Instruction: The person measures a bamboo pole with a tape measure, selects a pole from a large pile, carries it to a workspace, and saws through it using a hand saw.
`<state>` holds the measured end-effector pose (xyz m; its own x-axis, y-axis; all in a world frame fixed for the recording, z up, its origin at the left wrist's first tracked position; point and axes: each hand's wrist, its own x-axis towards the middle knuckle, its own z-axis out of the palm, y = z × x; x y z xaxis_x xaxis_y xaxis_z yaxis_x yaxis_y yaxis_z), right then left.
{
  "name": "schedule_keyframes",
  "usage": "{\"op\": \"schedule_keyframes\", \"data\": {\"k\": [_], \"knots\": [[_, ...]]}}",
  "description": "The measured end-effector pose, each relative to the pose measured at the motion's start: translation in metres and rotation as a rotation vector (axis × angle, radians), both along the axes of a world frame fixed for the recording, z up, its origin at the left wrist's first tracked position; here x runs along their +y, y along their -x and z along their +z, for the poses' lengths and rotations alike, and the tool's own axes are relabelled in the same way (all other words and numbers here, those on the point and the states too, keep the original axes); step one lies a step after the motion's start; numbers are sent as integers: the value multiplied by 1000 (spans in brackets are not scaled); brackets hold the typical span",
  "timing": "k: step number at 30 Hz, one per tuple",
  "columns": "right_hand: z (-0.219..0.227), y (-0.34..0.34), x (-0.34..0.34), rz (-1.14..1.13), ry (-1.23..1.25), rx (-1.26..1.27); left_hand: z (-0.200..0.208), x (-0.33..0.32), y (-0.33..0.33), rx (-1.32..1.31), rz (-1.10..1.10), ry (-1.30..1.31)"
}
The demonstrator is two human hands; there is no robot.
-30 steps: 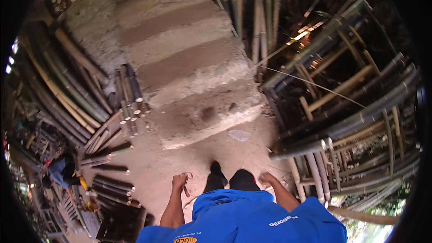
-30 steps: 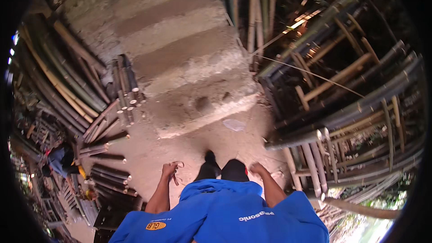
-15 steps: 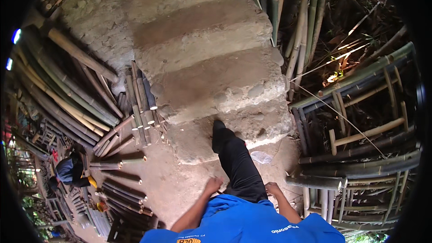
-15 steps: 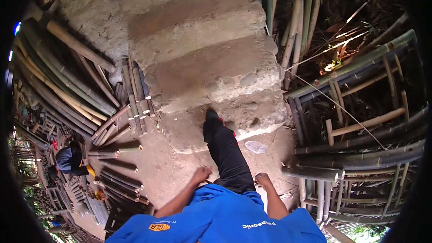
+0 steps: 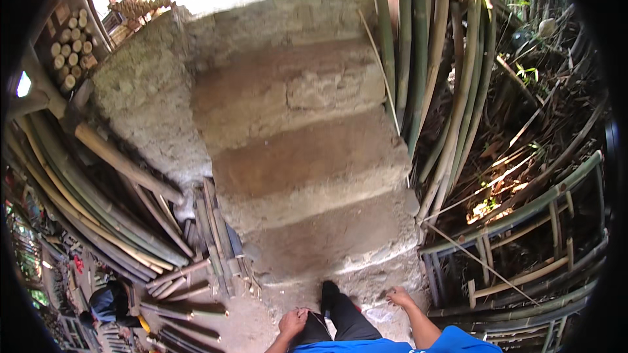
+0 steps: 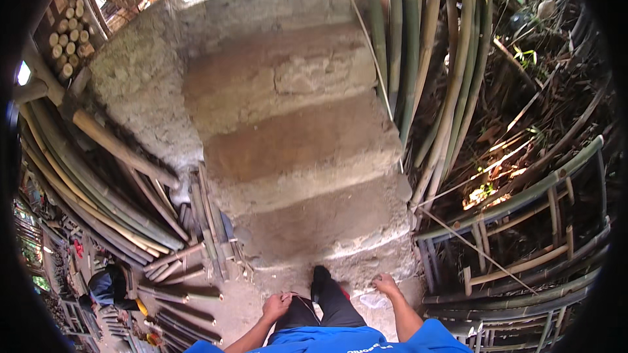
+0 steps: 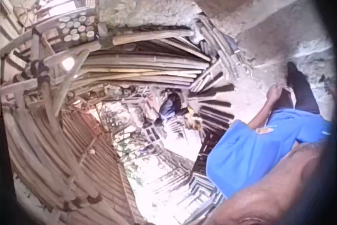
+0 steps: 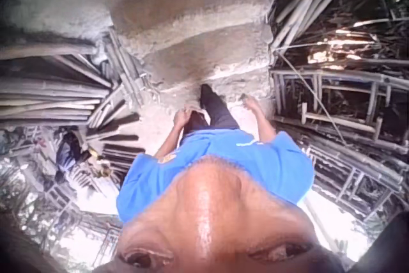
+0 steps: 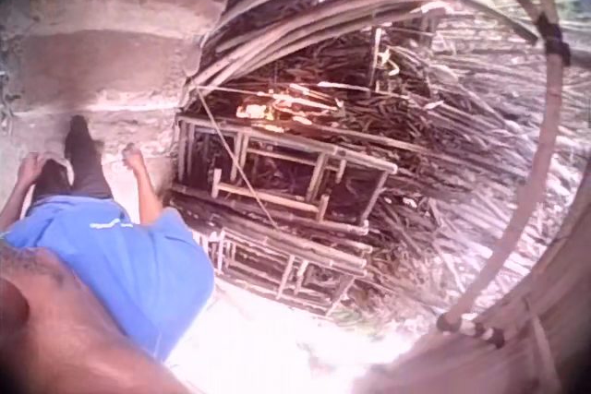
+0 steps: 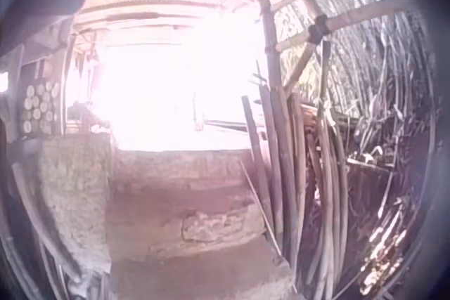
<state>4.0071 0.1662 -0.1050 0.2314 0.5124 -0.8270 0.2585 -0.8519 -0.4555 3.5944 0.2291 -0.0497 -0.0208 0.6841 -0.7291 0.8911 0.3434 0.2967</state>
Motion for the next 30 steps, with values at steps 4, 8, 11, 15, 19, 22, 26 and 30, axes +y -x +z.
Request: {"op": "schedule_keyframes", "data": {"k": [4,8,11,15,19,22,26,30], "knots": [[44,-13,102,-101,-100,-1,88,71,4,-139,140,-282],[59,8,193,37,-270,4,95,113,27,-101,112,-728],[48,29,234,78,-302,33,120,148,19,-147,154,-757],[50,91,283,361,-436,-58,112,196,30,-41,64,-692],[107,160,277,249,-286,38,89,248,63,-215,-43,-487],[157,180,263,410,-215,-129,80,272,85,-223,-158,-283],[188,169,215,-273,-9,31,69,289,132,-209,-317,6],[217,140,172,-651,-16,27,73,328,201,-174,-455,145]]}}
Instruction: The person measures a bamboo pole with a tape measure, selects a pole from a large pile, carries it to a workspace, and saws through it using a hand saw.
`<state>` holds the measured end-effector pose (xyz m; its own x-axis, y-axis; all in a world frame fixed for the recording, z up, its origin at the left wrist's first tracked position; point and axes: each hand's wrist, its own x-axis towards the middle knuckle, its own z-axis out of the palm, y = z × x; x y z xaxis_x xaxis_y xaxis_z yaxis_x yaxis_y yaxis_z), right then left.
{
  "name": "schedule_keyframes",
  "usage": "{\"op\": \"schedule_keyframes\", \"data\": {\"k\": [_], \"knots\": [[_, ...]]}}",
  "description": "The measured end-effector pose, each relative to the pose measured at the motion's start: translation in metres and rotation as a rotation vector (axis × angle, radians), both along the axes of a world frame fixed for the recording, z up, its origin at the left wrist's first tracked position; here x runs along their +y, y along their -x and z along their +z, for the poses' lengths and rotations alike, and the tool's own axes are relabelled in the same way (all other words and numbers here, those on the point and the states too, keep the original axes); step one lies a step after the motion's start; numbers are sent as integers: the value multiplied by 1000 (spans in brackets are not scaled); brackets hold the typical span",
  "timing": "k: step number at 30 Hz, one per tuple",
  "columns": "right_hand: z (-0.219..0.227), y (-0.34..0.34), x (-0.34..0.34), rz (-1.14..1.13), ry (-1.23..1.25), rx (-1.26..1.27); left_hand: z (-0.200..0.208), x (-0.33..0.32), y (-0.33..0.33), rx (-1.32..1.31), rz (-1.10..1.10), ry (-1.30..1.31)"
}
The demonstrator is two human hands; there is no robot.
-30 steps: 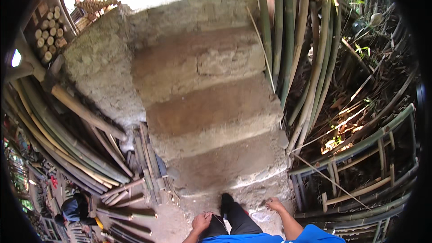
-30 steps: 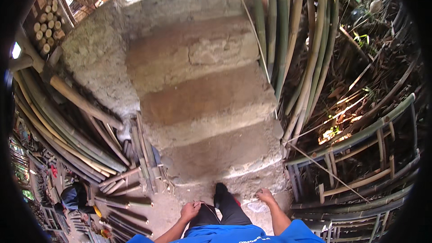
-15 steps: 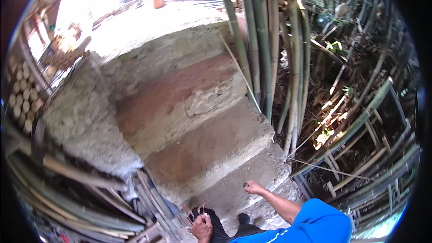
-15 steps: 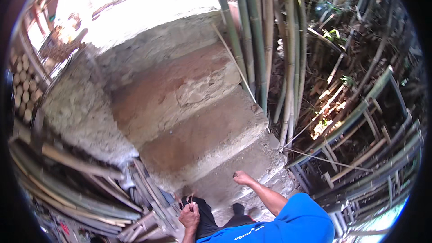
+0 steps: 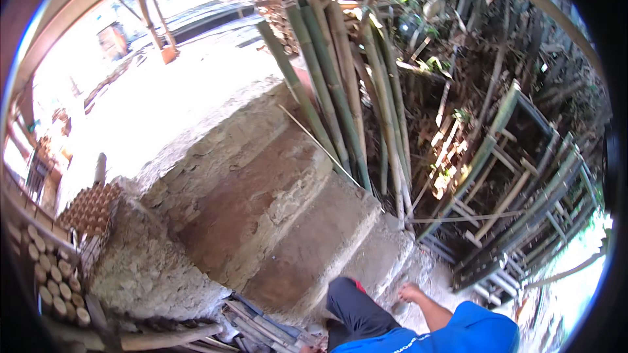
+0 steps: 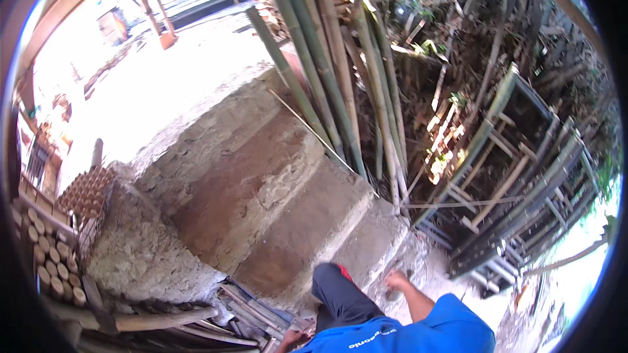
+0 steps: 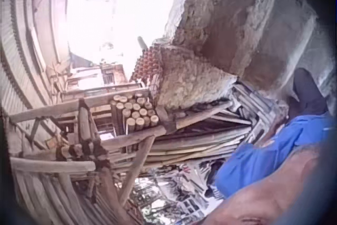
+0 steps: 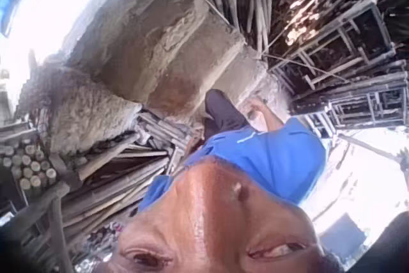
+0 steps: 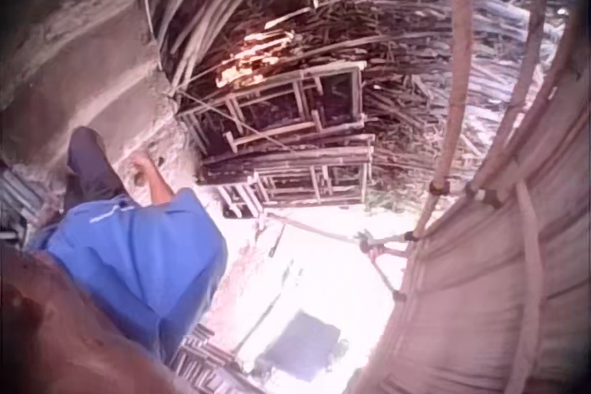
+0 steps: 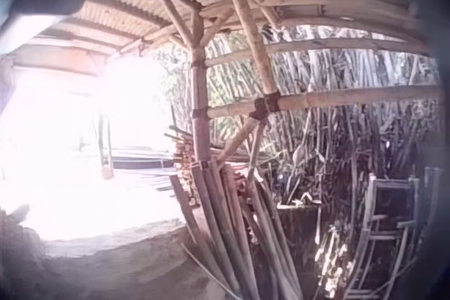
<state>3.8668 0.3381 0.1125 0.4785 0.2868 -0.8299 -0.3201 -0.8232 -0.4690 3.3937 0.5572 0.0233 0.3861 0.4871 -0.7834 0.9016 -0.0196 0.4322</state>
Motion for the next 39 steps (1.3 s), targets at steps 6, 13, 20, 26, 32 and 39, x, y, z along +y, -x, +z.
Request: {"op": "schedule_keyframes", "data": {"k": [6,13,20,26,32,39], "knots": [[49,11,38,-123,198,17,28,122,22,-112,344,-252],[25,43,114,202,214,-54,208,267,-180,-569,485,31],[295,-60,410,32,-938,389,424,312,-342,-730,158,437],[387,-85,475,382,-807,644,536,386,-397,-847,456,526],[427,-102,535,403,-625,553,566,509,-382,-882,790,98],[501,-159,668,14,-737,266,550,588,-410,-854,702,168]]}}
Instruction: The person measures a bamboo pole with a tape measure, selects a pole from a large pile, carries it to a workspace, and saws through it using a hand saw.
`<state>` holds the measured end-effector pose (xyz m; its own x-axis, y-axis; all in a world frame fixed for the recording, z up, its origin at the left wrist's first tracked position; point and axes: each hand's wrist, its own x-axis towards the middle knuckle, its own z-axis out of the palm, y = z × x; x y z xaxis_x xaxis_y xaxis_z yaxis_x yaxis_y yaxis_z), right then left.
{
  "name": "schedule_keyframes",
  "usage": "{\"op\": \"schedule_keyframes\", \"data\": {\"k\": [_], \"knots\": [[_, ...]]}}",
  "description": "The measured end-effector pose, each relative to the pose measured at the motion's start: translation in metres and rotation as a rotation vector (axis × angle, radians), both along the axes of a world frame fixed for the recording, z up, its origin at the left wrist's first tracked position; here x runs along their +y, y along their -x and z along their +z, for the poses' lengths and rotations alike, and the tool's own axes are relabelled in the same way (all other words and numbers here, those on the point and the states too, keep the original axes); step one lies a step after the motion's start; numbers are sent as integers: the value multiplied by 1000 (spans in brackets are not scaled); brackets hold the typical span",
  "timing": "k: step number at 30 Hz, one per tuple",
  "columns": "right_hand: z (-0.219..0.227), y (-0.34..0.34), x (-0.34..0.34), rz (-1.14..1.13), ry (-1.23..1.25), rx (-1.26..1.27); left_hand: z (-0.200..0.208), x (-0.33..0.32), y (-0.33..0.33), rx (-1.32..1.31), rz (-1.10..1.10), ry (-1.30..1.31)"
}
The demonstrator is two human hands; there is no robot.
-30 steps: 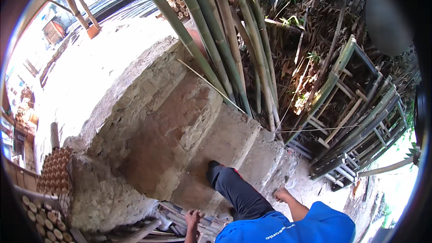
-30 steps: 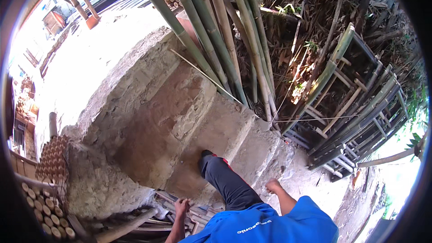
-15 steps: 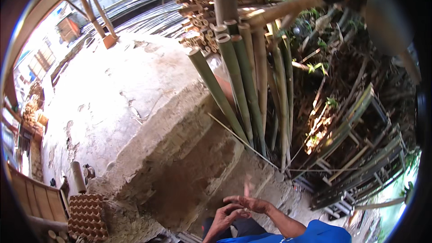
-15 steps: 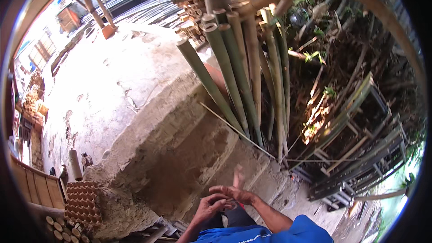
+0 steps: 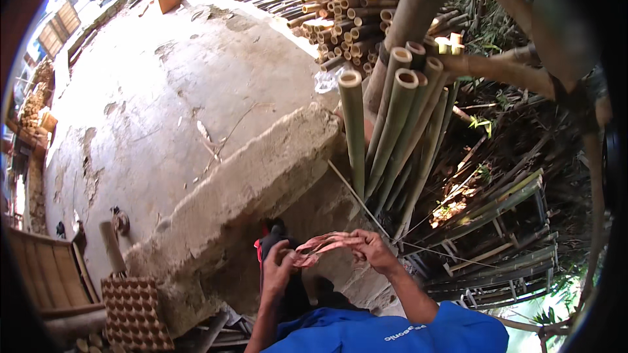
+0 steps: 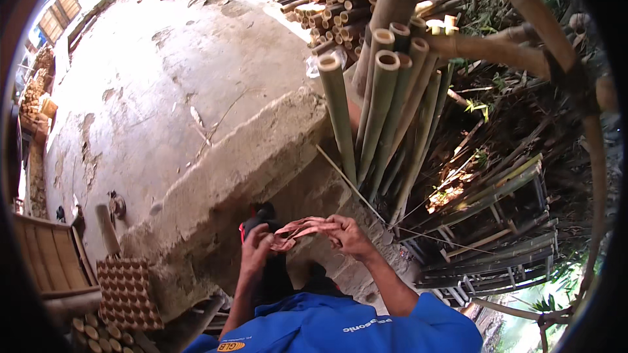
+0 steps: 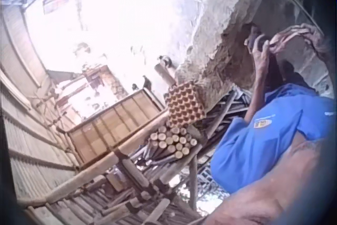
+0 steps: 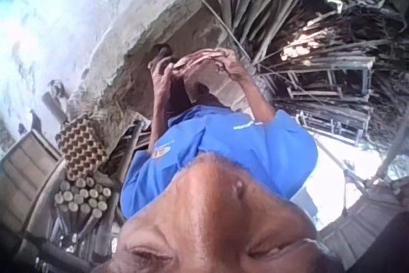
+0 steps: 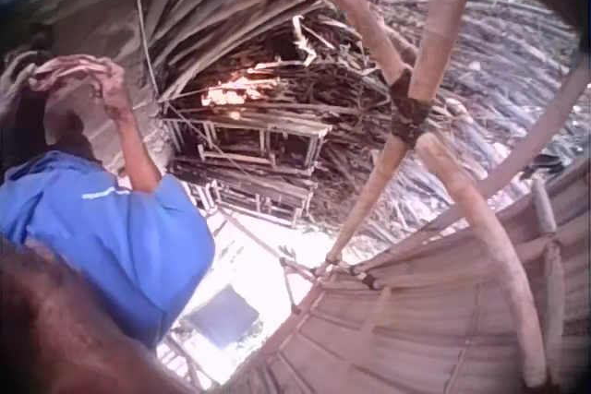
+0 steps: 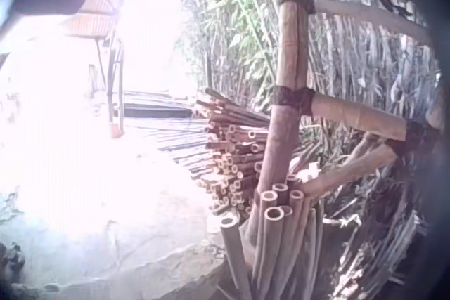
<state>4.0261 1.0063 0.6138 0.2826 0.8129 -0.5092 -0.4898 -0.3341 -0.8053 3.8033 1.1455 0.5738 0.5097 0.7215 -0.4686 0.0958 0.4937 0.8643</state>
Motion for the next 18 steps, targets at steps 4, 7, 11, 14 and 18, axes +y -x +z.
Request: {"op": "schedule_keyframes", "data": {"k": [4,7,11,14,18], "knots": [[30,7,29,622,203,-1024,22,48,-12,198,-601,-822],[78,22,66,770,218,-977,107,90,-48,-106,-885,-678],[172,7,136,344,76,-361,176,140,-77,-7,-987,-155],[243,-41,163,125,161,-521,182,184,-84,87,-837,-126],[247,-92,167,-156,97,-709,192,258,-80,-77,-625,-38]]}}
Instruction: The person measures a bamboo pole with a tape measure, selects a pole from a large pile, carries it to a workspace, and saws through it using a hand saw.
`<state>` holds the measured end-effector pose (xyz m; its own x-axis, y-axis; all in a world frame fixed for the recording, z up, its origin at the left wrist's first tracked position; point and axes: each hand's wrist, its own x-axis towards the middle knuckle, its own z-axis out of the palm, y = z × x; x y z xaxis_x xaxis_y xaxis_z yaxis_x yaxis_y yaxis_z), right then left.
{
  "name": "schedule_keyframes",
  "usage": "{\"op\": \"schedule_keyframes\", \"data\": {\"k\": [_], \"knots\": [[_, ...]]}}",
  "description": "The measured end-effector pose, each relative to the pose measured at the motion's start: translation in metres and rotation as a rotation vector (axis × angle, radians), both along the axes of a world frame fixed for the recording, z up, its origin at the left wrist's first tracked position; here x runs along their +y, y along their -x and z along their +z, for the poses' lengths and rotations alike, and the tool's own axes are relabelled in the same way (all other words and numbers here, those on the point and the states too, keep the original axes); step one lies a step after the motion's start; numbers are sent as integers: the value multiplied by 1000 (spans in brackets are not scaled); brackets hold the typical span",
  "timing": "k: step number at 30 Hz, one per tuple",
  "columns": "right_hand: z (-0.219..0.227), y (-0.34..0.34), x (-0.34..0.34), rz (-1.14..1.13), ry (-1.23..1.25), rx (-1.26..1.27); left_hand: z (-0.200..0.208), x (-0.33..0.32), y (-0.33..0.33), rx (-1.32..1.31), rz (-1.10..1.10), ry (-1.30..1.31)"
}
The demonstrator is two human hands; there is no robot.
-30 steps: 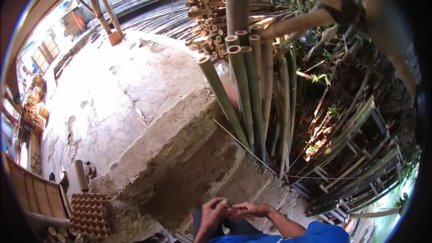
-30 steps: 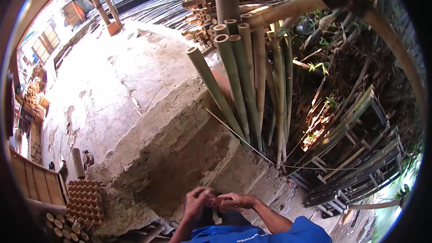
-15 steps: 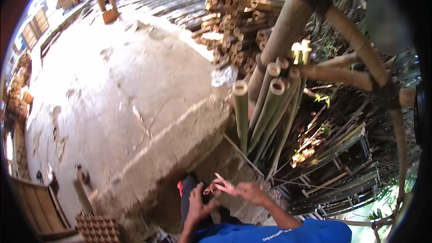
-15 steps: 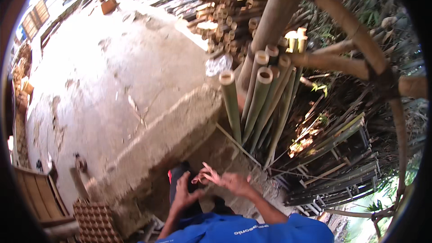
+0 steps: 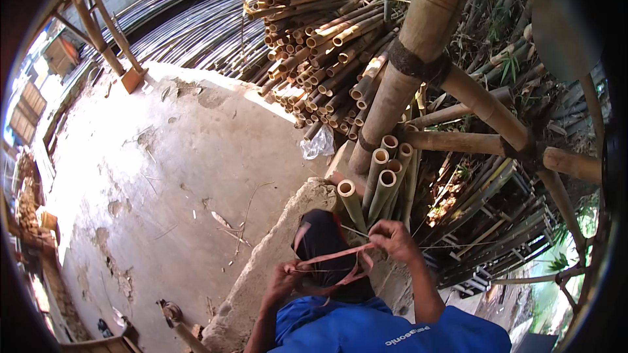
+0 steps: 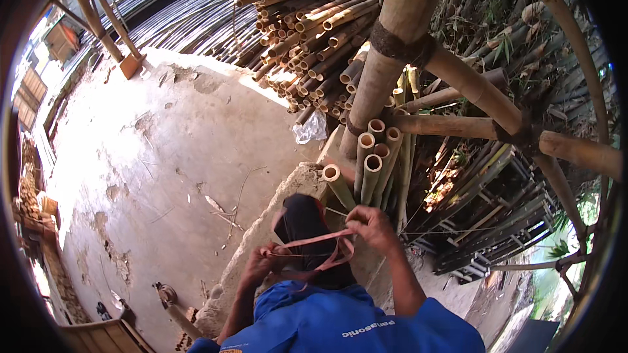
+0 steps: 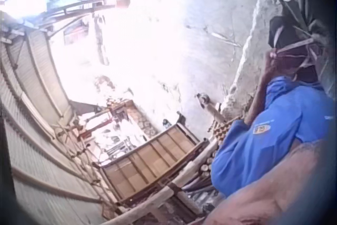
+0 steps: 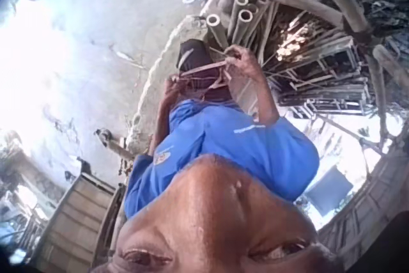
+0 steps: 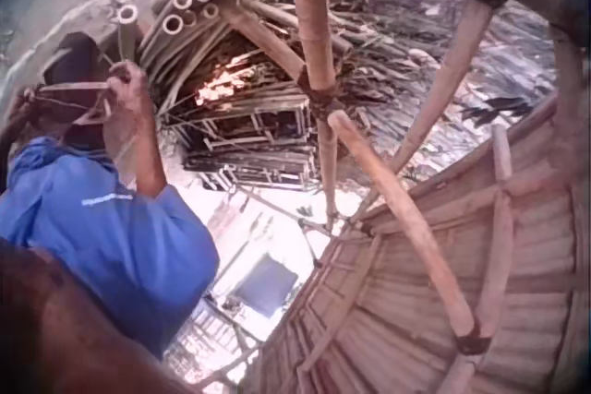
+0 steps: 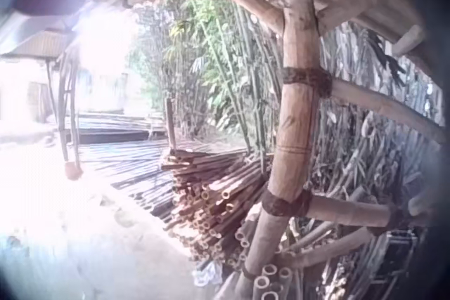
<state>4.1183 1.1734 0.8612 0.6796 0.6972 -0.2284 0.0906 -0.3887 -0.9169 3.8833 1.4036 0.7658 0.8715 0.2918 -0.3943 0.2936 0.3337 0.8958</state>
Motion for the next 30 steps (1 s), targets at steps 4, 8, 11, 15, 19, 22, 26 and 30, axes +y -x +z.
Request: {"op": "schedule_keyframes", "data": {"k": [4,8,11,15,19,22,26,30], "knots": [[11,-26,45,-138,-108,97,44,65,-11,-69,75,91],[-21,-48,101,-128,-79,80,60,106,-56,33,86,113],[-36,-53,145,13,191,-12,53,122,-96,-23,174,404],[-151,-69,194,248,412,31,54,196,-179,57,251,693],[-213,-113,257,-33,554,238,-57,316,-225,410,102,266],[-196,-162,265,-161,651,227,-54,342,-221,595,-20,87],[-164,-254,287,-408,423,109,-25,378,-219,683,-140,-10],[-189,-353,267,-851,597,-299,-40,420,-241,590,-212,-111]]}}
